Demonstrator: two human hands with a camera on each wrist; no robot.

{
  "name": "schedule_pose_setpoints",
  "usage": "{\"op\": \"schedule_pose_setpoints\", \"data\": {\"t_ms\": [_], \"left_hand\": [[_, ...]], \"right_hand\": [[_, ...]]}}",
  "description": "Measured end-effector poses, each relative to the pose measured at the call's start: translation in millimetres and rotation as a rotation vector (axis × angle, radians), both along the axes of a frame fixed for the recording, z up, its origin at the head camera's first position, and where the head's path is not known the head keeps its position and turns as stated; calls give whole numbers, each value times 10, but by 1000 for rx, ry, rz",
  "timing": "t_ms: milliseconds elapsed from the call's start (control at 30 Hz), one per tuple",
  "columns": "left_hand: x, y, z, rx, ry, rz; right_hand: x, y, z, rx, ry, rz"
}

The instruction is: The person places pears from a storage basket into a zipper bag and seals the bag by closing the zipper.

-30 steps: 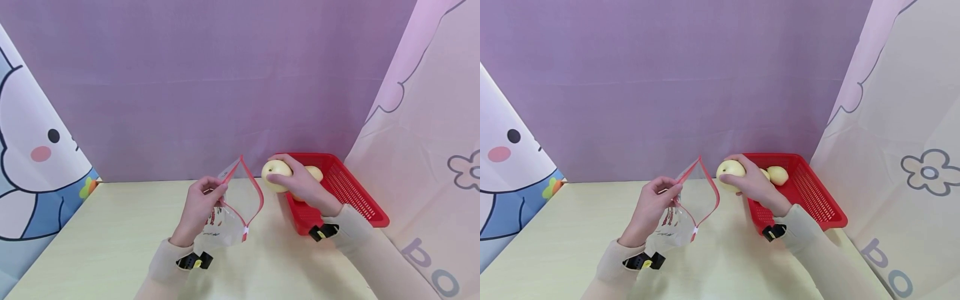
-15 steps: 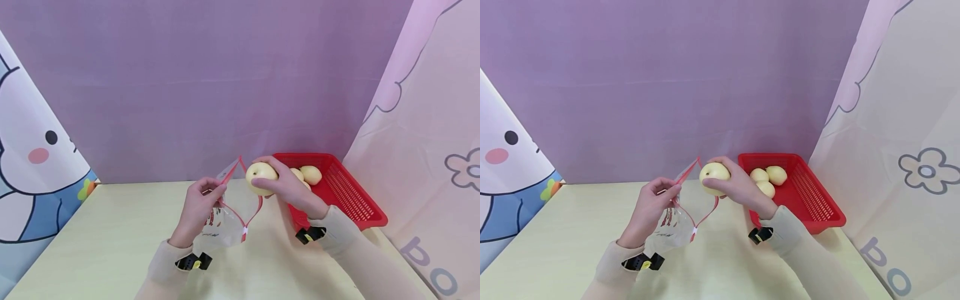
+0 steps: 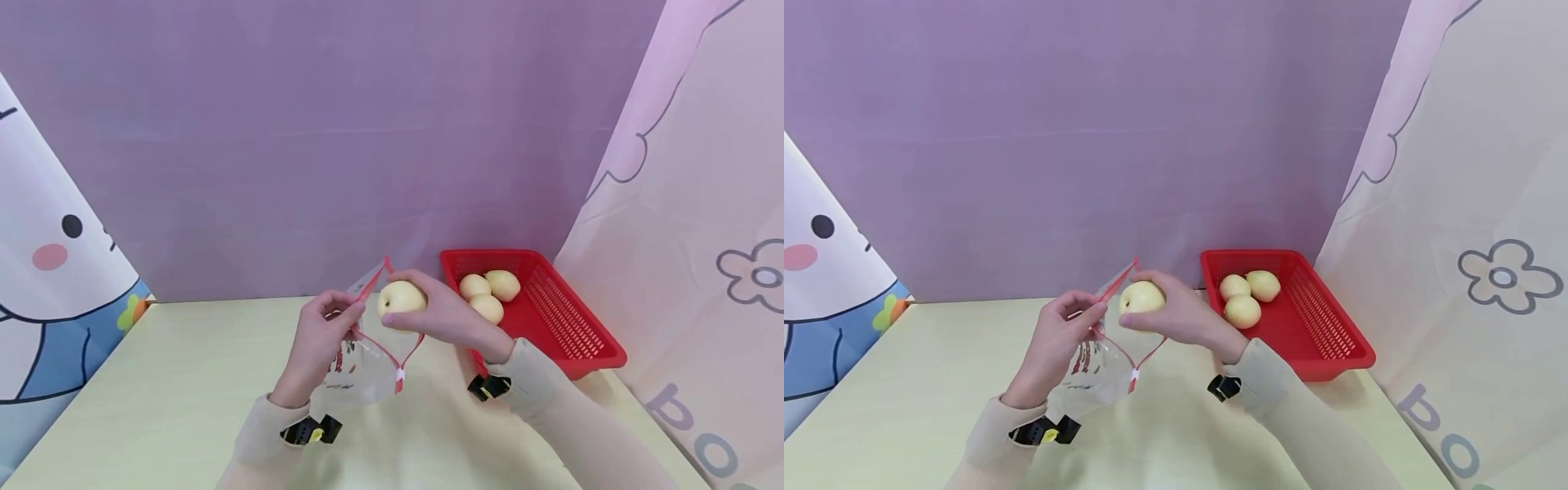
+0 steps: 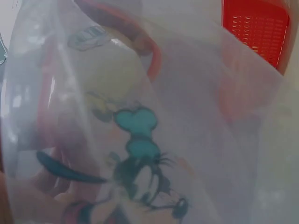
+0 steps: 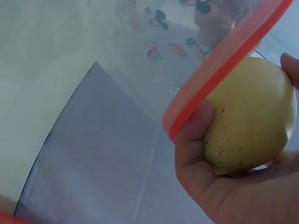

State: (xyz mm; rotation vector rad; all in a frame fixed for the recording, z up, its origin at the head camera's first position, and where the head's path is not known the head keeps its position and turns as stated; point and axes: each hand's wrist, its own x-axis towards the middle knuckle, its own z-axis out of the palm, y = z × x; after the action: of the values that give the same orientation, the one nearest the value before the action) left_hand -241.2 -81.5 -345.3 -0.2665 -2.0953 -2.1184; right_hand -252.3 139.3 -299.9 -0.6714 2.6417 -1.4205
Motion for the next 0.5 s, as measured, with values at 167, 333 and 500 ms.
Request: {"op": "schedule_pose_setpoints", "data": {"t_ms": [167, 333, 500], "left_hand": [[1, -3, 5, -7, -2, -6], [2, -2, 7, -6, 6, 7], [-4, 0, 5, 11, 3, 12]], "right_hand": [[13, -29, -6, 53, 29, -26], [7, -54, -1, 113, 107, 10], [16, -49, 34, 123, 137, 40]]}}
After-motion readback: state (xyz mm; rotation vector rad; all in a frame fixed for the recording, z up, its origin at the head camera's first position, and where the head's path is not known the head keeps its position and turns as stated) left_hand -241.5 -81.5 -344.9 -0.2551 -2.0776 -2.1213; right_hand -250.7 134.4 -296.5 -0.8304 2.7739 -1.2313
